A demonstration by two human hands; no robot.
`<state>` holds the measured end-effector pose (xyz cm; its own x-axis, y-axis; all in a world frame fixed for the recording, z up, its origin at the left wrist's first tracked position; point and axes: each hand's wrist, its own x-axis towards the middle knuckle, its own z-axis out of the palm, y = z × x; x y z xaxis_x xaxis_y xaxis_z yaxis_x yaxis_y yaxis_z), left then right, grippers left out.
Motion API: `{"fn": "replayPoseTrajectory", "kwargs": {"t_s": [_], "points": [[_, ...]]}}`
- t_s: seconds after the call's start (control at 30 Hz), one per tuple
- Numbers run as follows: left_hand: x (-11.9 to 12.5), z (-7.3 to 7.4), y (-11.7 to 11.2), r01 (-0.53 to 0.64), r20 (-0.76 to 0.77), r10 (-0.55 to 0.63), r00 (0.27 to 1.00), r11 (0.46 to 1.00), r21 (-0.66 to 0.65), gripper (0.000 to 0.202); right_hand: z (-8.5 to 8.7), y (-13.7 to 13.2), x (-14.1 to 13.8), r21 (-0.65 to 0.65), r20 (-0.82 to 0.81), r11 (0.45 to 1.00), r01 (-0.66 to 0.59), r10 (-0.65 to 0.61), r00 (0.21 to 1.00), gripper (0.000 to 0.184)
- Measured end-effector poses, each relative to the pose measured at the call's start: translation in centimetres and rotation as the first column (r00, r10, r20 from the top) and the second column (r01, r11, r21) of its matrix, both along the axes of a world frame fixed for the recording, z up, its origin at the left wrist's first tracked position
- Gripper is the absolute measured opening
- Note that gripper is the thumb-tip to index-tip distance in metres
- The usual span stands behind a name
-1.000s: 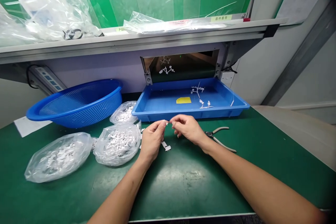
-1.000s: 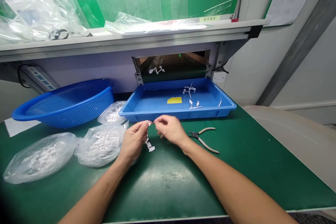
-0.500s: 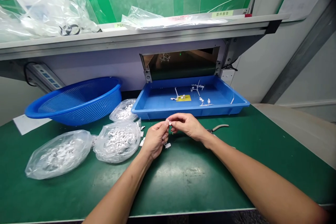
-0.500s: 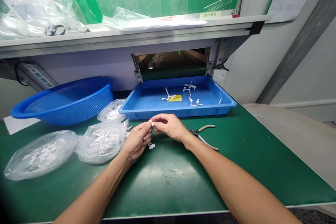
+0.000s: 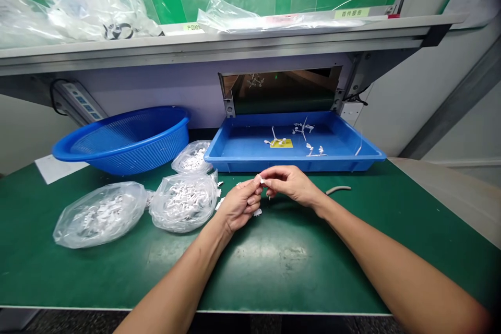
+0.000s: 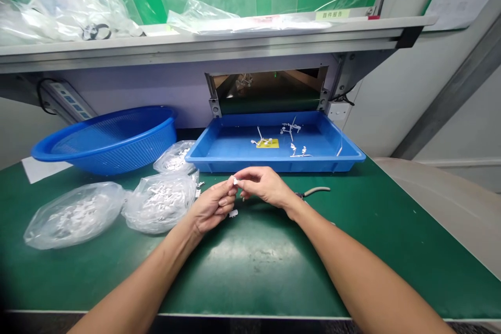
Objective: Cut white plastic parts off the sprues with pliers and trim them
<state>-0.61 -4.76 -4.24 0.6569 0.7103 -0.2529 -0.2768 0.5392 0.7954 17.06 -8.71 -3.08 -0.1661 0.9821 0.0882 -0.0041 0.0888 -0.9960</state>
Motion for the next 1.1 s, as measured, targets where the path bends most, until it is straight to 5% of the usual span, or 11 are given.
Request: {"fn": "replayPoseTrajectory", "kwargs": {"t_s": [0.23,0.33,0.47,0.67,0.77,0.9,1.1], "points": [[-0.2,0.4,0.2,-0.022,0.008,0.022,1.000,1.000,-0.021,0.033,-0.9,0.4,-0.2,0.015,0.042,1.000,0.002,-0.002,0.999,0.039],[-0.7,0.8,1.1,-0.129,0.001,0.129,0.992,0.992,0.000,0.025,-1.5,0.5,-0.5,0.031,0.125,1.000,0.006,-0.010,0.992,0.044],[-1.4,1.0,2.0,-0.332,-0.006,0.333,0.943,0.942,0.046,0.013,-1.9,-0.2,-1.2,0.094,0.370,0.991,-0.099,0.058,0.927,0.021],[-1.4,0.2,2.4,-0.361,-0.049,0.364,0.930,0.931,0.061,0.030,-2.7,-0.9,-1.5,0.164,0.583,0.970,-0.180,0.052,0.811,0.009],[-1.4,-0.1,2.2,-0.317,-0.089,0.328,0.941,0.941,0.117,0.038,-2.6,-0.5,-0.9,0.171,0.579,0.974,-0.149,0.023,0.815,0.008],[-1.3,-0.4,1.3,-0.104,-0.213,0.137,0.967,0.982,0.159,0.039,-1.5,0.2,0.2,0.234,0.524,0.971,-0.045,-0.087,0.847,0.014],[-1.6,0.0,0.7,0.154,-0.241,-0.138,0.961,0.987,0.050,0.046,0.0,-0.6,-0.2,0.243,0.394,0.970,-0.004,-0.095,0.914,0.029]]}}
